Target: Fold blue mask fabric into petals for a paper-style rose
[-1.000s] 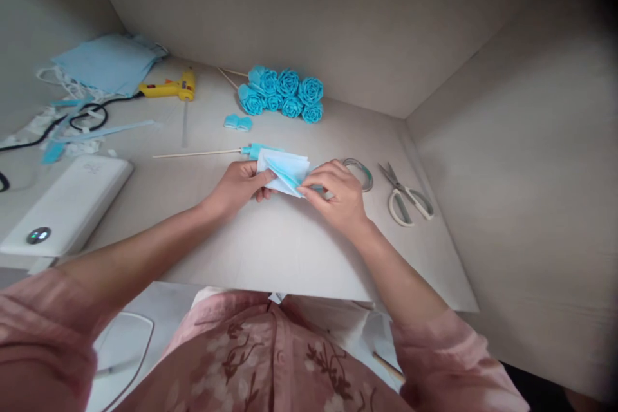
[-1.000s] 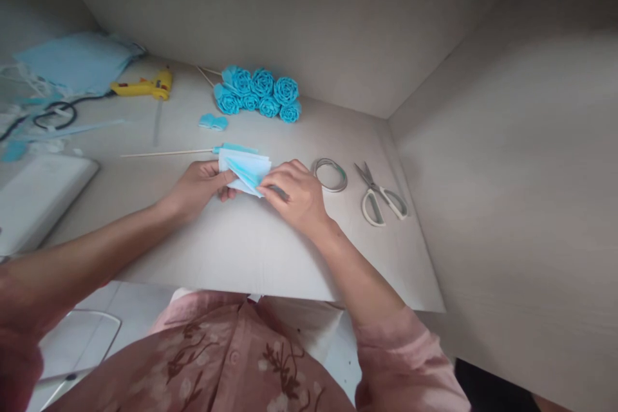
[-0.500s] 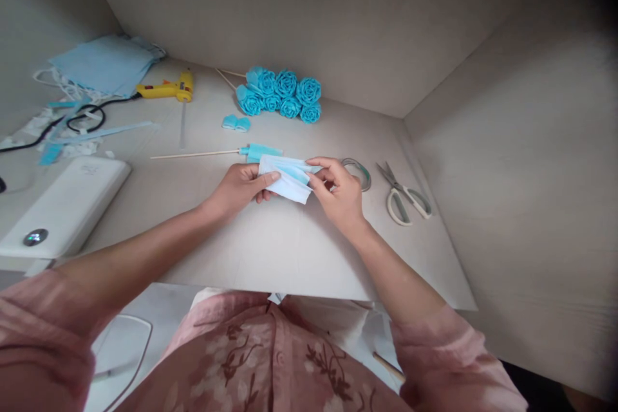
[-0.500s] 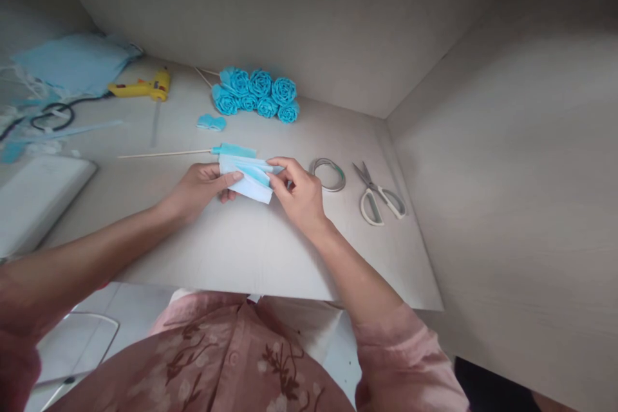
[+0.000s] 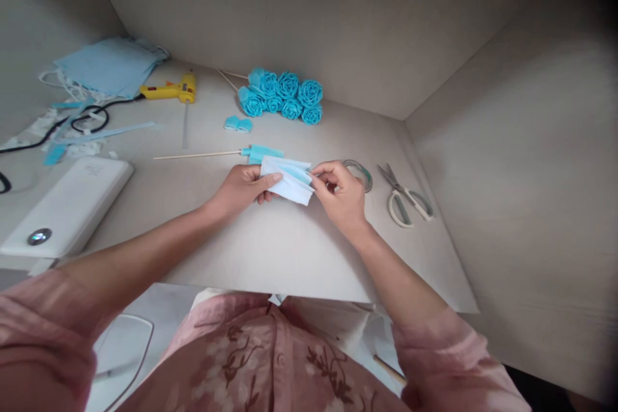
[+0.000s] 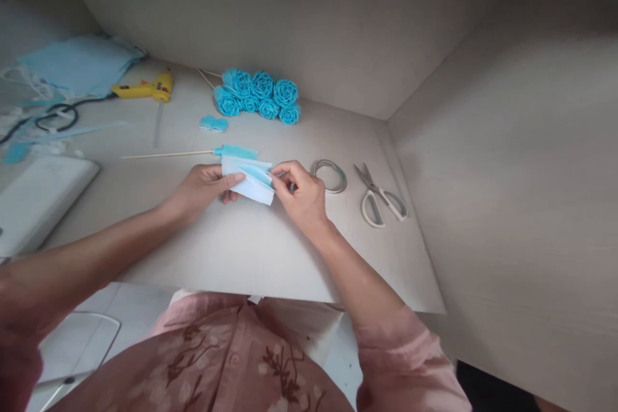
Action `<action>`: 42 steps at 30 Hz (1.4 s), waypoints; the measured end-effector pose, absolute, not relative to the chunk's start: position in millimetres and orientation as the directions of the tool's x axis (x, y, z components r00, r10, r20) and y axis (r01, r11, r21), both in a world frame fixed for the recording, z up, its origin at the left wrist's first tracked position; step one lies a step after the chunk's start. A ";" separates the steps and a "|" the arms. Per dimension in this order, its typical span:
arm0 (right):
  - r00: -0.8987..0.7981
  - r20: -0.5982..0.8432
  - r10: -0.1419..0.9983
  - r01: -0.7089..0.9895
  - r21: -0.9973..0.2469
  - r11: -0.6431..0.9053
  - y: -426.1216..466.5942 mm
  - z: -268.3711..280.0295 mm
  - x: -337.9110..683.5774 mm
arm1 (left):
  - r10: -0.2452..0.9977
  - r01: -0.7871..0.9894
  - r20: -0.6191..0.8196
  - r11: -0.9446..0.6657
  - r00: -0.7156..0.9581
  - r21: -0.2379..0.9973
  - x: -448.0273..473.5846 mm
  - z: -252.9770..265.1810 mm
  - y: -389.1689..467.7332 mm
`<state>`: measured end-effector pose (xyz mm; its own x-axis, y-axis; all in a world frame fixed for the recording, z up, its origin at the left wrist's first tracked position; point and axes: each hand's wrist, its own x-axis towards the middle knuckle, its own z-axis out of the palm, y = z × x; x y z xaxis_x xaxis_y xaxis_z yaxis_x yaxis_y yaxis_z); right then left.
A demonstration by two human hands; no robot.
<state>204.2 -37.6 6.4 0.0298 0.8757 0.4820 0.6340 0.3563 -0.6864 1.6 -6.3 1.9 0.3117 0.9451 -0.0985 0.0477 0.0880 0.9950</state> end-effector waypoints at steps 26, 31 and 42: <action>-0.339 0.694 0.635 0.741 -0.219 0.635 -37.3 10.9 207.1 | 0.956 0.020 -0.089 0.087 0.280 0.996 0.6 4.1 -4.5; -0.351 0.686 0.638 0.735 -0.220 0.641 -37.4 9.2 208.1 | 0.954 0.012 -0.093 0.093 0.284 0.996 0.7 5.4 -4.4; -0.370 0.699 0.612 0.756 -0.157 0.635 -37.1 7.2 208.5 | 0.955 -0.001 -0.090 0.094 0.282 0.996 -0.2 2.3 -3.2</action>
